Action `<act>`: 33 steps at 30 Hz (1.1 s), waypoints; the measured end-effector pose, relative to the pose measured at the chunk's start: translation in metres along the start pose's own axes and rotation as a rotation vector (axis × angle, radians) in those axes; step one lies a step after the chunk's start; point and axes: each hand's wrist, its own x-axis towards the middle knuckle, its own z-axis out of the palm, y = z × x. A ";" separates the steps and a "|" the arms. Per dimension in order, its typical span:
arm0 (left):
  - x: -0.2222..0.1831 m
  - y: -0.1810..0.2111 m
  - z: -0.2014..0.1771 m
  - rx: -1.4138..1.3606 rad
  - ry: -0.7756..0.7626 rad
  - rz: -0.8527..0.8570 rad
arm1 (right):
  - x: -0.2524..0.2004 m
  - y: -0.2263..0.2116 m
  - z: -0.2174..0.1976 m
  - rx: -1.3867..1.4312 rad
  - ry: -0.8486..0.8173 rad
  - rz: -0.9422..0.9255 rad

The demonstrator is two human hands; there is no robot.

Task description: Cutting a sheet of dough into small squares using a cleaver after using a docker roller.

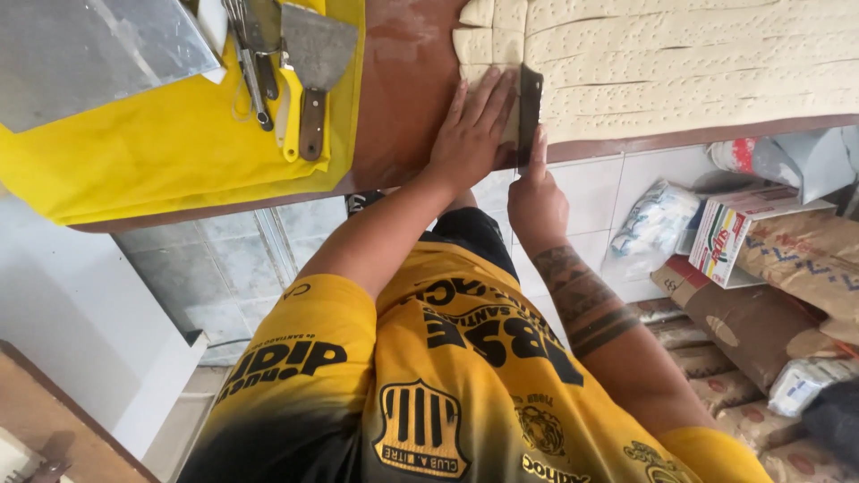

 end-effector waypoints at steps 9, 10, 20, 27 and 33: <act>0.005 0.000 -0.004 -0.045 0.024 -0.015 | -0.039 0.016 -0.045 0.058 -0.116 -0.017; 0.005 0.000 -0.006 -0.080 0.021 -0.026 | -0.044 0.033 -0.039 0.078 -0.065 -0.152; 0.035 0.004 0.004 -0.061 -0.093 0.007 | 0.089 -0.013 -0.103 -0.012 0.190 -0.176; 0.043 -0.004 -0.018 -0.102 -0.268 0.055 | 0.138 -0.027 -0.106 -0.053 0.096 -0.127; 0.043 0.000 0.002 -0.084 -0.149 0.025 | 0.132 -0.036 -0.108 -0.001 0.056 -0.100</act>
